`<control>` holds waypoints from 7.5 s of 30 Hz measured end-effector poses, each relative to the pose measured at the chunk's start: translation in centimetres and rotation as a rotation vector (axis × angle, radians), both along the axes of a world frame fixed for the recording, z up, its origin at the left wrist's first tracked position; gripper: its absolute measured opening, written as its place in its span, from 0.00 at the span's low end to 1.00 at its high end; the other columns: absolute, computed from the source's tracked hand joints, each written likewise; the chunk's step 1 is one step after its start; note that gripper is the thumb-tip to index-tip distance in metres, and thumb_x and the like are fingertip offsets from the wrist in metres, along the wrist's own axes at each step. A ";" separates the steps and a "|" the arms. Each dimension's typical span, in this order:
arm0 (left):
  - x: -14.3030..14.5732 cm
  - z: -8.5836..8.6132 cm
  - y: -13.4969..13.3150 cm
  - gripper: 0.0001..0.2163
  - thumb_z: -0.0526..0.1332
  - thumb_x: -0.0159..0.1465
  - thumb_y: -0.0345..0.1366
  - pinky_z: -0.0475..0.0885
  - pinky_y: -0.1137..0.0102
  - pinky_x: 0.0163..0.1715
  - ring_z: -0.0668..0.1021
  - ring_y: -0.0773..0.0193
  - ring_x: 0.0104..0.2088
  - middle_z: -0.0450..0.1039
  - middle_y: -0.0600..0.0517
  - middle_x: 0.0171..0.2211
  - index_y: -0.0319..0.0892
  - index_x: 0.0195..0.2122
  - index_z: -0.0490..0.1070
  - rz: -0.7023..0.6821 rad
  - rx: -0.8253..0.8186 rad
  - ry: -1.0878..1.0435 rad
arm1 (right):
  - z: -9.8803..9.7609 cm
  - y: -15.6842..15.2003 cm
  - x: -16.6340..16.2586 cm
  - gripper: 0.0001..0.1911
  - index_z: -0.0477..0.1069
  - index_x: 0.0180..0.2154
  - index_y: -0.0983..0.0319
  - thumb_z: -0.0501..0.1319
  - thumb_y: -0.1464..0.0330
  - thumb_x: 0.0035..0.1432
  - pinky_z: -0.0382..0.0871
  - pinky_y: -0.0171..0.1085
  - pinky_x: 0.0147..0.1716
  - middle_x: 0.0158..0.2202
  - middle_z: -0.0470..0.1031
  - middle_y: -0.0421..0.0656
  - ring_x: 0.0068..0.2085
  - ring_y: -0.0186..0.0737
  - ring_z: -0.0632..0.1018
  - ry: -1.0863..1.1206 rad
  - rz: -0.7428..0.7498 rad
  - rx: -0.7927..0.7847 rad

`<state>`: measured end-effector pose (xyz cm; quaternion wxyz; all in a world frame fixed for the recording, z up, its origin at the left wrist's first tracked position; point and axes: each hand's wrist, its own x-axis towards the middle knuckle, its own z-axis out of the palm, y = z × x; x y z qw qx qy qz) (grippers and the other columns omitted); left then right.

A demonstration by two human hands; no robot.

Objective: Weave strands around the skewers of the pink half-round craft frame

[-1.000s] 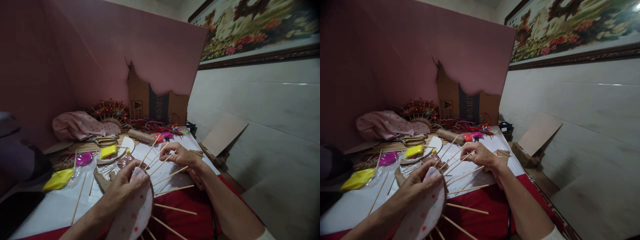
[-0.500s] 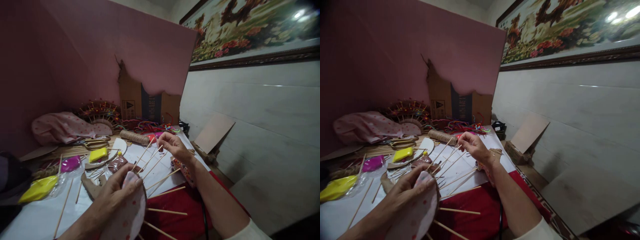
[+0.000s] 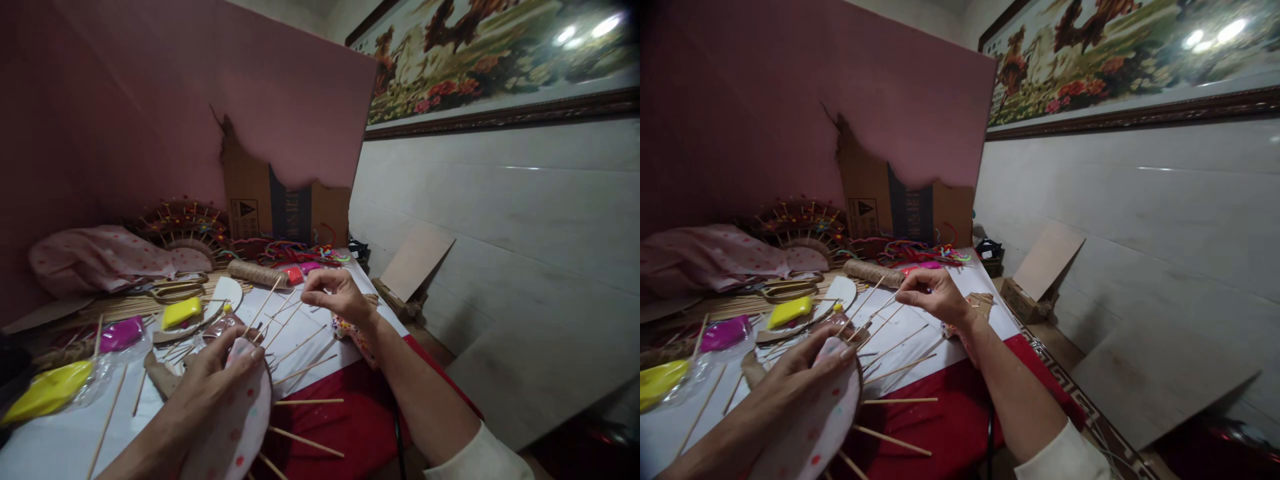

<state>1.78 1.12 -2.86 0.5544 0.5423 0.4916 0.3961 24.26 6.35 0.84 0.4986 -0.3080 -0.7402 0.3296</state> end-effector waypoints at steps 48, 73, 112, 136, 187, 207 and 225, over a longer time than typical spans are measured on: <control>-0.1 1.1 -0.4 0.10 0.60 0.56 0.44 0.56 0.76 0.17 0.62 0.73 0.18 0.59 0.60 0.19 0.42 0.30 0.65 -0.054 0.057 -0.140 | 2.2 -2.9 1.1 0.09 0.72 0.24 0.64 0.65 0.66 0.51 0.56 0.33 0.23 0.20 0.66 0.38 0.23 0.30 0.64 -0.133 0.201 0.062; -0.1 1.4 -1.0 0.12 0.66 0.51 0.42 0.57 0.79 0.16 0.64 0.75 0.16 0.64 0.59 0.17 0.44 0.34 0.69 -0.050 0.059 -0.331 | -2.1 -0.1 -1.5 0.06 0.71 0.23 0.66 0.62 0.70 0.48 0.56 0.28 0.22 0.18 0.63 0.34 0.22 0.27 0.62 -0.641 0.224 -0.188; 0.0 0.8 -0.7 0.23 0.69 0.48 0.39 0.68 0.77 0.14 0.72 0.69 0.14 0.72 0.59 0.18 0.49 0.39 0.57 0.030 0.052 -0.493 | -3.8 -3.6 -6.7 0.06 0.79 0.27 0.61 0.68 0.68 0.42 0.72 0.35 0.30 0.27 0.79 0.43 0.27 0.36 0.77 0.356 0.176 -0.433; 0.2 0.9 -1.0 0.21 0.68 0.48 0.37 0.68 0.76 0.12 0.71 0.68 0.13 0.70 0.61 0.17 0.47 0.36 0.56 0.099 0.090 -0.456 | -3.6 -4.0 -6.8 0.07 0.79 0.26 0.62 0.69 0.71 0.38 0.69 0.32 0.26 0.25 0.79 0.43 0.25 0.33 0.75 0.423 0.162 -0.518; 0.5 1.4 -0.9 0.17 0.71 0.42 0.31 0.67 0.75 0.23 0.74 0.68 0.21 0.73 0.56 0.22 0.42 0.33 0.68 0.086 -0.136 -0.441 | -4.2 -3.0 -6.1 0.08 0.76 0.28 0.65 0.64 0.66 0.47 0.69 0.32 0.25 0.24 0.76 0.43 0.25 0.34 0.74 0.255 -0.012 -0.301; 0.5 1.5 -1.4 0.15 0.71 0.43 0.29 0.70 0.73 0.22 0.75 0.67 0.21 0.75 0.54 0.22 0.42 0.31 0.70 -0.013 -0.132 -0.529 | -2.7 -3.9 -5.3 0.09 0.76 0.27 0.62 0.65 0.63 0.47 0.74 0.35 0.29 0.28 0.78 0.45 0.29 0.39 0.78 0.256 0.022 -0.209; 0.6 1.8 -1.9 0.18 0.72 0.40 0.31 0.70 0.73 0.18 0.75 0.66 0.18 0.75 0.53 0.20 0.43 0.30 0.66 -0.086 -0.131 -0.559 | -2.7 -4.1 -5.3 0.07 0.77 0.26 0.63 0.66 0.65 0.47 0.65 0.30 0.18 0.19 0.74 0.42 0.20 0.31 0.70 0.232 0.013 -0.141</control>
